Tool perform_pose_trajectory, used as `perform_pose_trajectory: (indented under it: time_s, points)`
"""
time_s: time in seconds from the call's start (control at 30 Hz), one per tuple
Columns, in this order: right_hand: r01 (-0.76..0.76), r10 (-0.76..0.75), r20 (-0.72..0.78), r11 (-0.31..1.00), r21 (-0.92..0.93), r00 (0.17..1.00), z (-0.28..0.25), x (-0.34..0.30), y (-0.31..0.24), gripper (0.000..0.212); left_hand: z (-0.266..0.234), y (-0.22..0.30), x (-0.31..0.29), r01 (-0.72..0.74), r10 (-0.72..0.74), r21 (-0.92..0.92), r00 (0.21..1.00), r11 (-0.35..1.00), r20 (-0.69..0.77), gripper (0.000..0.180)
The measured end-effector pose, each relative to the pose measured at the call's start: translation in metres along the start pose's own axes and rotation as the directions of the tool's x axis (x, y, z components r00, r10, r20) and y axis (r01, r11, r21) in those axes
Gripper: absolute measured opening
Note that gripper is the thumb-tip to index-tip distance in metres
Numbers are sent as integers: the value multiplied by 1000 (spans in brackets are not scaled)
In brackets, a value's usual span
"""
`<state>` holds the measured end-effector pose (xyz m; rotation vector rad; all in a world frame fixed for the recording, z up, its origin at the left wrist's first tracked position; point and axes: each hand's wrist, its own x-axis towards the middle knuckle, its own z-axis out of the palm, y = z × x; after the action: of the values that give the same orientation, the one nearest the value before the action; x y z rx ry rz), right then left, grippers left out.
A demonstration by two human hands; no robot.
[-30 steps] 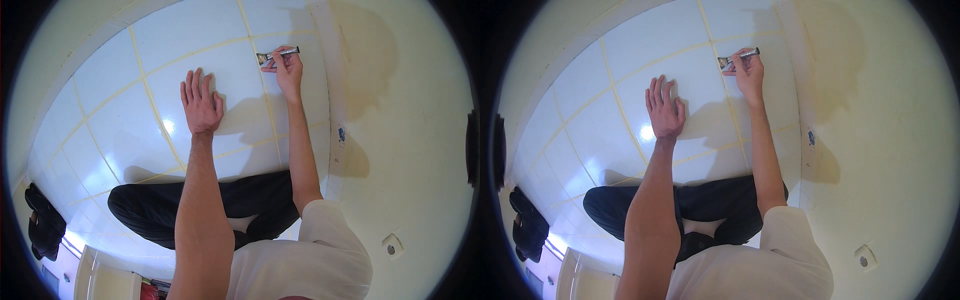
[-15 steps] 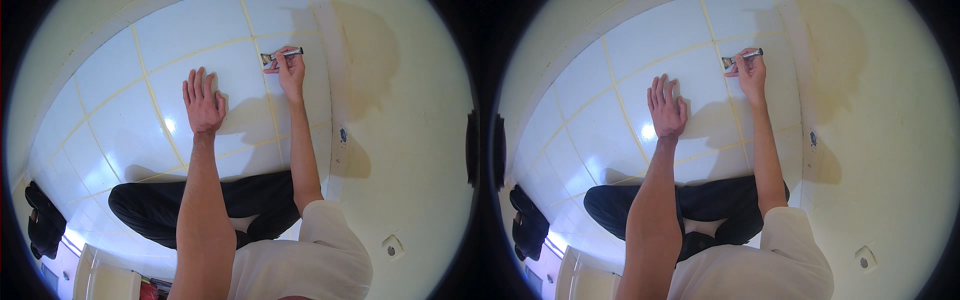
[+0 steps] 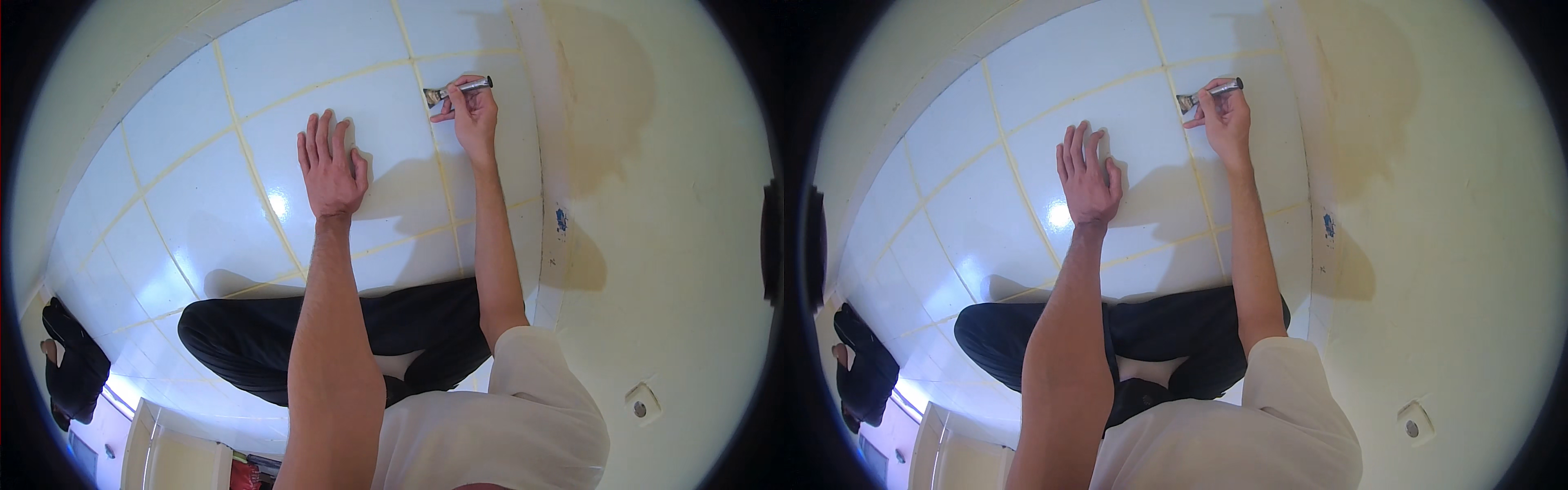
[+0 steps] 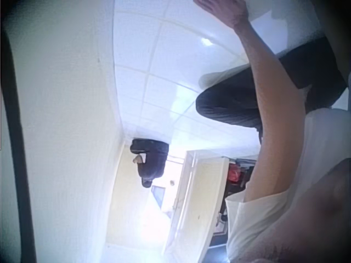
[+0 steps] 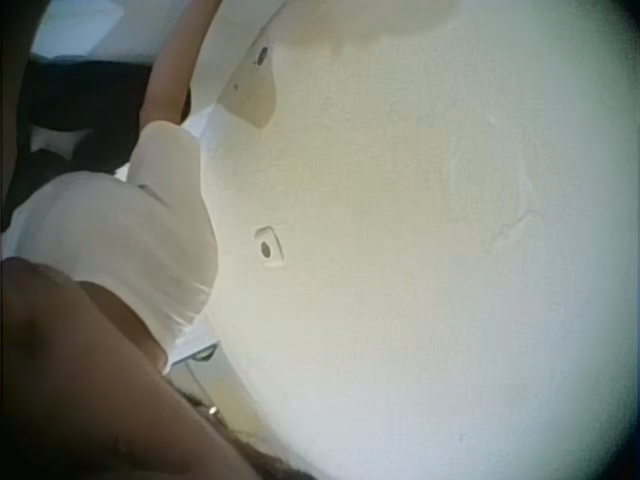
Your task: The person scrapes the grout lines between tiles on the floor using a handheld scraper.
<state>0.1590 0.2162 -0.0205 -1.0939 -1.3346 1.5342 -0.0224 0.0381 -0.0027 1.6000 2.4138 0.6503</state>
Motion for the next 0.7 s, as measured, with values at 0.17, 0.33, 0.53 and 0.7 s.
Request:
perform_pose_trajectory:
  time_s: [0.17,0.33,0.53,0.7]
  points:
    - [-6,7,-35,1000,25,999,2,0,-2,14,0,0,0,-1,1,6,1000,1000,-5,51]
    - [-25,25,-14,1000,11,1000,2,-2,-4,14,0,0,0,-1,1,3,1000,1000,-7,50]
    - [-65,66,-27,997,31,997,2,-3,-10,13,-1,0,0,2,-2,11,1000,1000,0,50]
    - [-63,65,-22,996,69,998,-3,-2,-6,14,-1,-1,0,0,0,6,1000,1000,-2,51]
